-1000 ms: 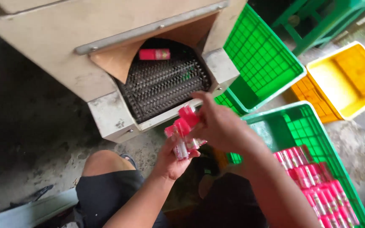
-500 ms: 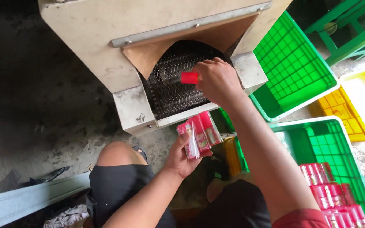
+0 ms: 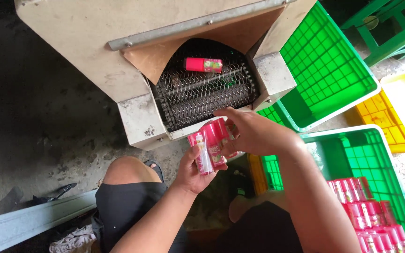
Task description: Loading small pink tubes from a plastic crate onto a conveyor belt for processing.
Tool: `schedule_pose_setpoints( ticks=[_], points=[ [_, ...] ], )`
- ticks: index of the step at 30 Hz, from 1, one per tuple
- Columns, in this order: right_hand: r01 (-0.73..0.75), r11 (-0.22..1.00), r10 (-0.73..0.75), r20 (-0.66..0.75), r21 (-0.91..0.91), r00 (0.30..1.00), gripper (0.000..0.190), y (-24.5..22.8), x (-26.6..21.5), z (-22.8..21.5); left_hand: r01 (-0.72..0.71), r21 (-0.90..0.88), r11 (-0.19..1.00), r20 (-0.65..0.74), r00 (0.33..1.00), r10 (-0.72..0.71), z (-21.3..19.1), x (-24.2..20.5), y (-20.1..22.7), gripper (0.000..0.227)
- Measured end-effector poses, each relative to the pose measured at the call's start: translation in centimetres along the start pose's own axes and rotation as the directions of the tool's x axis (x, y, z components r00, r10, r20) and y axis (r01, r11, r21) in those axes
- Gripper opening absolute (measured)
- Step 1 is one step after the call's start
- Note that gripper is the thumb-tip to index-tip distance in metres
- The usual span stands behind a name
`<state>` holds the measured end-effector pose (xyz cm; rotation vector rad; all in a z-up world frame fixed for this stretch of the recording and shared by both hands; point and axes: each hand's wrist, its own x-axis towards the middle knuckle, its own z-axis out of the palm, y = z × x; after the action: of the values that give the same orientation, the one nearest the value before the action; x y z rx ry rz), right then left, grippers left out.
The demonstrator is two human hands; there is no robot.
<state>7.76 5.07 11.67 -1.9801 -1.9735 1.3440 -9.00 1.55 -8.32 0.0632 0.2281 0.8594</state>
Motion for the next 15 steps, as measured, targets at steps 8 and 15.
schedule_pose_setpoints(
  ticks=[8,15],
  points=[
    [0.045,0.998,-0.039,-0.131,0.046,0.991,0.071,-0.3,0.0,0.9,-0.066,-0.017,0.998,0.041,0.997,0.067,4.3,-0.8,0.8,0.062],
    [0.215,0.92,-0.137,-0.244,0.328,0.96,0.082,1.8,0.9,-0.3,-0.01,-0.023,1.0,0.085,0.996,0.012,6.1,-0.9,1.4,0.063]
  ],
)
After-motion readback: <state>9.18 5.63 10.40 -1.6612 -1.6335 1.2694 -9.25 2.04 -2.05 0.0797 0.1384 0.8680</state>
